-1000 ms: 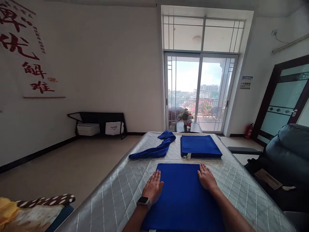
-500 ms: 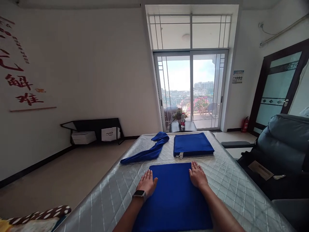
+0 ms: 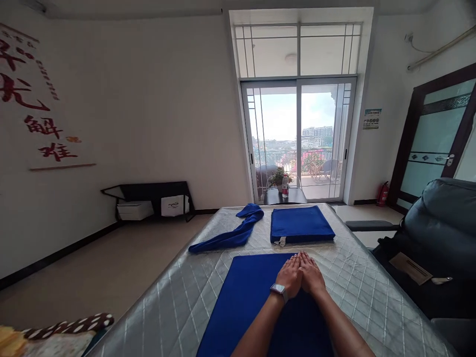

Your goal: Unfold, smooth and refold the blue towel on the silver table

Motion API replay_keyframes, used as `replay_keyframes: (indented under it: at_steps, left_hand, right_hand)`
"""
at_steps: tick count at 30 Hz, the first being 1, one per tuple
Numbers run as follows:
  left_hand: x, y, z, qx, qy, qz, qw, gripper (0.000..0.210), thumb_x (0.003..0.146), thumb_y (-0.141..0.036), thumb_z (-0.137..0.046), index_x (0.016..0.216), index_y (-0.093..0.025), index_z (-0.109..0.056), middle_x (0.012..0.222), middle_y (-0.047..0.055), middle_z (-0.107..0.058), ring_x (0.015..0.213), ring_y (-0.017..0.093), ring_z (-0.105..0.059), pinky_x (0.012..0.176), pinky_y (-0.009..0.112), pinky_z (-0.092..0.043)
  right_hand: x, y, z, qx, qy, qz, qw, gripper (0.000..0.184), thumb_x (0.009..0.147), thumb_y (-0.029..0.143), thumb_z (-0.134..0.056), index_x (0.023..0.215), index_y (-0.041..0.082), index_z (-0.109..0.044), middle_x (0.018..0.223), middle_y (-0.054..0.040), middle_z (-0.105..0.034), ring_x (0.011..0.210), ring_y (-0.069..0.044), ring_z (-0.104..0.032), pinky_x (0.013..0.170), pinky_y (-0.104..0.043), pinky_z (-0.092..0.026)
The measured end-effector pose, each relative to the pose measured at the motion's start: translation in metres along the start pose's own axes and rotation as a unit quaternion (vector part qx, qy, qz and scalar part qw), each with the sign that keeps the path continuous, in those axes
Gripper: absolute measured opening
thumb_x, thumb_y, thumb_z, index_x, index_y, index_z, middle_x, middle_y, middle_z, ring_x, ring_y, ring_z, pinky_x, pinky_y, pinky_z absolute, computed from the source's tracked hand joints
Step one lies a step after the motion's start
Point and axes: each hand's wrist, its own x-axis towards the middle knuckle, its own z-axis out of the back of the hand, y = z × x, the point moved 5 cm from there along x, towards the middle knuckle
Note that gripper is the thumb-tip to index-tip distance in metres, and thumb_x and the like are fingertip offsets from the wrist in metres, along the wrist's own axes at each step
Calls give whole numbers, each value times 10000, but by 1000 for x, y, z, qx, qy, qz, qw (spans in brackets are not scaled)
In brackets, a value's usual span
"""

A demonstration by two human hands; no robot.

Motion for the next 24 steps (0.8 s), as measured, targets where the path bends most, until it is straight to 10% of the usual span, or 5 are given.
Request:
replay_keyframes:
  at_steps: [24]
  left_hand:
    - [-86, 200, 44, 61, -20, 191, 980, 684, 1014, -412, -153, 1566, -24, -265, 1665, 179, -265, 1551, 277, -232, 1269, 463, -216]
  right_hand:
    - [3, 3, 2, 39, -10, -45, 998, 627, 1010, 334, -235, 1574, 65, -289, 1652, -115, -262, 1531, -206, -221, 1247, -389, -156]
